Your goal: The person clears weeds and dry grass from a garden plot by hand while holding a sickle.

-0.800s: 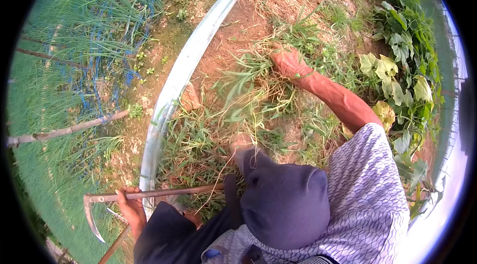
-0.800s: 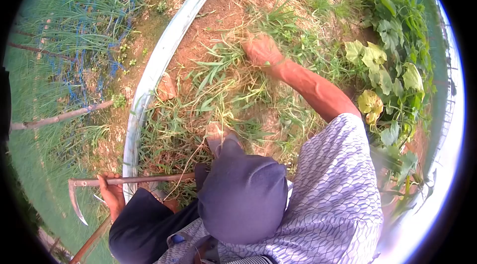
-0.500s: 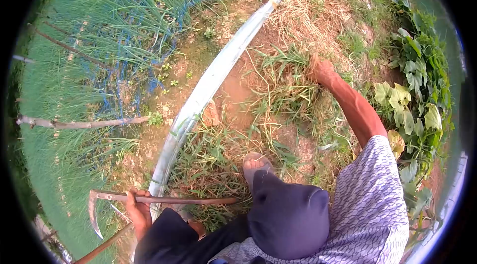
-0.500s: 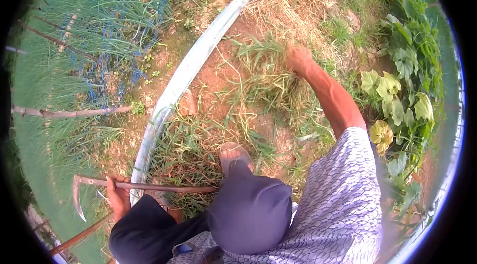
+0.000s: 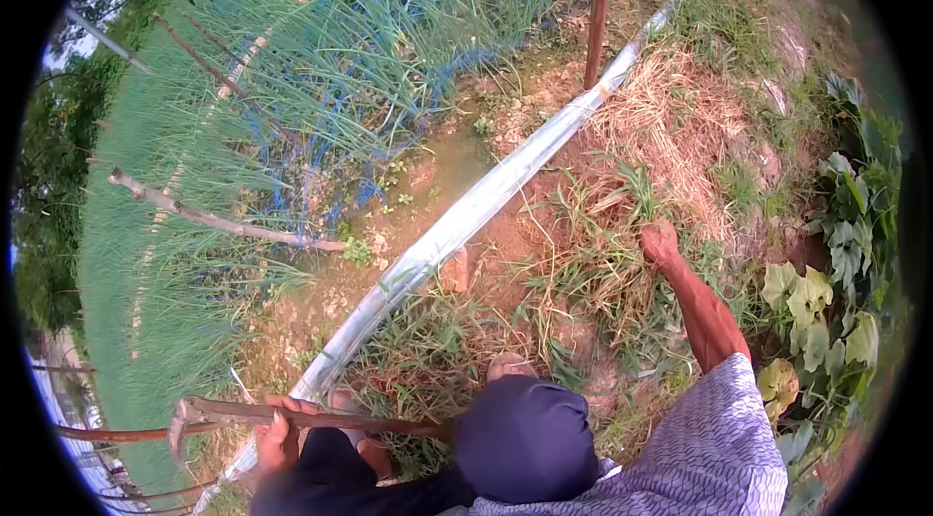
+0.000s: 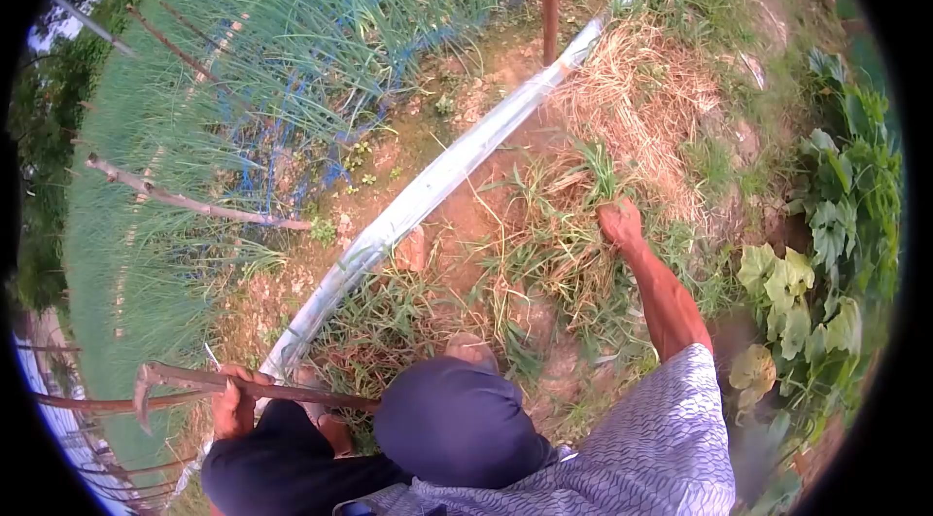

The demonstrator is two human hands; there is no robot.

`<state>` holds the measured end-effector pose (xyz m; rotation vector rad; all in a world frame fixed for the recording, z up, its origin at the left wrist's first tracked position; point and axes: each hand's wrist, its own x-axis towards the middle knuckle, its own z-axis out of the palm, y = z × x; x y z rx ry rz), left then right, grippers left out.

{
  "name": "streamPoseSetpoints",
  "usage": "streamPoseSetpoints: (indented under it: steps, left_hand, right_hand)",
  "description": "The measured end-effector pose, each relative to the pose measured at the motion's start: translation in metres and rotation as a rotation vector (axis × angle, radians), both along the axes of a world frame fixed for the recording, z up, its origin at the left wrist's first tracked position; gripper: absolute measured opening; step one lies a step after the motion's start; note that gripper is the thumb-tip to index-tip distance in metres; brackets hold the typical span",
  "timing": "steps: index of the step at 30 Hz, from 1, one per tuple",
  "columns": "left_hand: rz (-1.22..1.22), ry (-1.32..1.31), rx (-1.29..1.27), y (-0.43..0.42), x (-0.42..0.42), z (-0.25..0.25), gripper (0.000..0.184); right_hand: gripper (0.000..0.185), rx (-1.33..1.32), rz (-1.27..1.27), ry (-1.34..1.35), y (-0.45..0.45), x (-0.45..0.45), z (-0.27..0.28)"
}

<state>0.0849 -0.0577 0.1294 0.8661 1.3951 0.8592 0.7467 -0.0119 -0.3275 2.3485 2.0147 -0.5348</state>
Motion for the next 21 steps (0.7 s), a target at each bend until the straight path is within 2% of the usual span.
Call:
streamPoseSetpoints:
  steps: [2,4,6,7,11,13,14,15,16,17,18,19,20,21]
  left_hand:
    - [-0.084,-0.049,0.053,0.002,0.014,-0.005,0.042]
    - [-0.128,-0.028,0.111,0.003,0.029,0.01,0.042]
    - [-0.175,-0.095,0.109,0.01,0.057,0.026,0.042]
    - [-0.248,-0.127,0.147,0.017,0.069,0.03,0.041]
    - [-0.419,-0.201,0.232,0.041,0.114,0.038,0.04]
    - [-0.463,-0.23,0.277,0.051,0.127,0.027,0.041]
    - [-0.451,-0.244,0.271,0.057,0.131,0.024,0.041]
    - [-0.438,-0.272,0.284,0.067,0.139,0.015,0.04]
    - [-0.451,-0.33,0.291,0.074,0.144,0.006,0.04]
    - [-0.432,-0.316,0.283,0.077,0.147,0.001,0.039]
    - [-0.438,-0.347,0.286,0.085,0.151,-0.013,0.039]
    - [-0.44,-0.37,0.274,0.093,0.154,-0.024,0.039]
    - [-0.444,-0.342,0.262,0.099,0.154,-0.031,0.041]
    - [-0.464,-0.35,0.259,0.106,0.161,-0.037,0.041]
  right_hand:
    - [0.02,0.173,-0.097,0.227,0.025,0.027,-0.009]
    - [0.018,0.192,-0.143,0.216,0.021,0.038,0.002]
    - [0.02,0.049,-0.164,-0.001,0.029,-0.004,0.068]
    - [0.018,-0.015,-0.197,-0.085,0.036,-0.026,0.13]
    - [0.016,0.157,-0.249,-0.095,0.035,-0.04,0.143]
    - [0.018,0.046,-0.389,0.01,0.035,-0.047,0.152]
    - [0.019,0.121,-0.558,0.116,0.029,-0.06,0.155]
    - [0.021,0.222,-0.719,0.214,0.031,-0.07,0.164]
    - [0.026,0.103,-0.742,0.283,0.025,-0.079,0.197]
    - [0.043,0.194,-0.679,0.255,0.008,-0.092,0.182]
    - [0.051,0.109,-0.692,0.344,0.001,-0.097,0.201]
    - [0.057,0.438,-0.595,0.255,-0.015,-0.118,0.198]
    - [0.058,0.238,-0.613,0.395,-0.028,-0.132,0.193]
    - [0.06,0.182,-0.576,0.448,-0.039,-0.147,0.193]
